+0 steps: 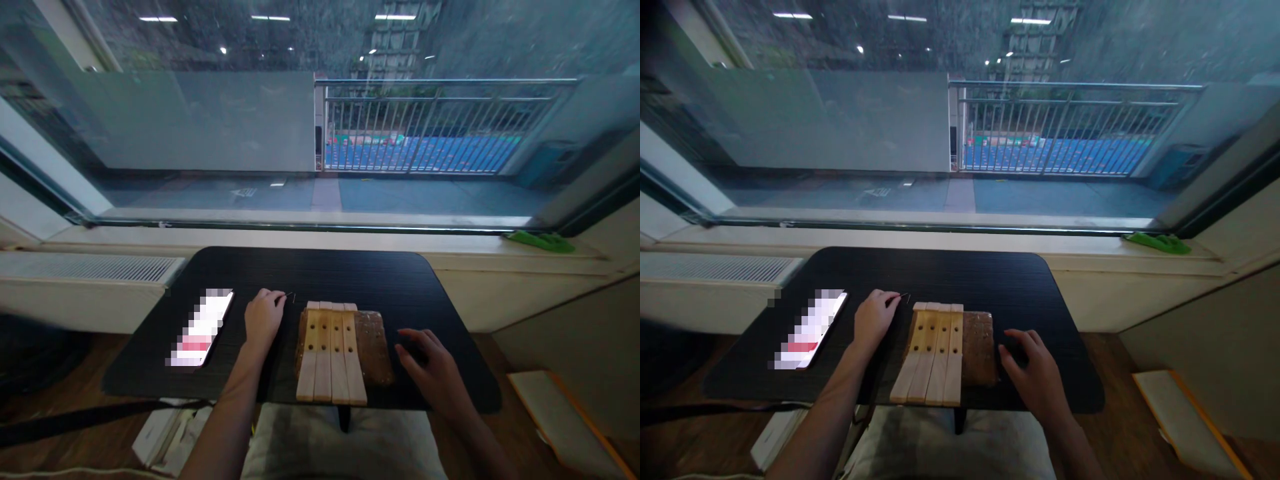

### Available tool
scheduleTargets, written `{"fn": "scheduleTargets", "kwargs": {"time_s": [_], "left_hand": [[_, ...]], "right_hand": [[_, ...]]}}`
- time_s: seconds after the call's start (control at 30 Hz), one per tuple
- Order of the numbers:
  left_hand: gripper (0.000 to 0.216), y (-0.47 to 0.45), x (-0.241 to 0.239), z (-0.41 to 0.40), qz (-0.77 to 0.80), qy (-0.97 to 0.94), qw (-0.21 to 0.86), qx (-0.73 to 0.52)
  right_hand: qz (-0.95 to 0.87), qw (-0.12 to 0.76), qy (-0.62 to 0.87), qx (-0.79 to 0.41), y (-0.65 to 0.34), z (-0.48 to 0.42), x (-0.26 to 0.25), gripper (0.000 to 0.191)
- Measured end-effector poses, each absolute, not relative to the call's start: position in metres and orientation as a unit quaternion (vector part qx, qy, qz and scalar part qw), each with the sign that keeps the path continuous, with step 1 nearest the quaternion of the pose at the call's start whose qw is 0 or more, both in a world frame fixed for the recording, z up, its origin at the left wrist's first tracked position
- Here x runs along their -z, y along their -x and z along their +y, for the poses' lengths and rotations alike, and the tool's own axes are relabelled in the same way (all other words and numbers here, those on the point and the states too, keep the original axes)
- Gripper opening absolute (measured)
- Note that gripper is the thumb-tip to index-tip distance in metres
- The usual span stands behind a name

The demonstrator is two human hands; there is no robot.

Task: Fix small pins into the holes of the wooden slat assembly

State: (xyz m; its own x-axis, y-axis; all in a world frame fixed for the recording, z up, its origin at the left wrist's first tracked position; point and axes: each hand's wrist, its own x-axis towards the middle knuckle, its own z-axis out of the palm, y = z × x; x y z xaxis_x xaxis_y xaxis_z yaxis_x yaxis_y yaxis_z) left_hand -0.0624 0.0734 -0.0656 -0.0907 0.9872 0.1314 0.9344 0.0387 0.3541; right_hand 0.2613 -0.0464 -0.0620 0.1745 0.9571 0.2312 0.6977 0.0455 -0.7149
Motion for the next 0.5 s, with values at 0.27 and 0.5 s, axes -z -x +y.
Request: {"fn": "scheduleTargets", "kwargs": {"time_s": [0.27,0.5], "left_hand": [[0.032,0.061,0.016,0.042,0.620,-0.611,0.248,-0.426],[0.025,0.020,-0.027,0.021,0.430,-0.842,0.225,-0.235]], "right_hand": [[-0.485,0.464,0.685,-0.283,-0.273,-0.061,0.073,0.037],[-0.356,0.532,0.635,-0.433,-0.250,-0.049,0.062,0.057]]}}
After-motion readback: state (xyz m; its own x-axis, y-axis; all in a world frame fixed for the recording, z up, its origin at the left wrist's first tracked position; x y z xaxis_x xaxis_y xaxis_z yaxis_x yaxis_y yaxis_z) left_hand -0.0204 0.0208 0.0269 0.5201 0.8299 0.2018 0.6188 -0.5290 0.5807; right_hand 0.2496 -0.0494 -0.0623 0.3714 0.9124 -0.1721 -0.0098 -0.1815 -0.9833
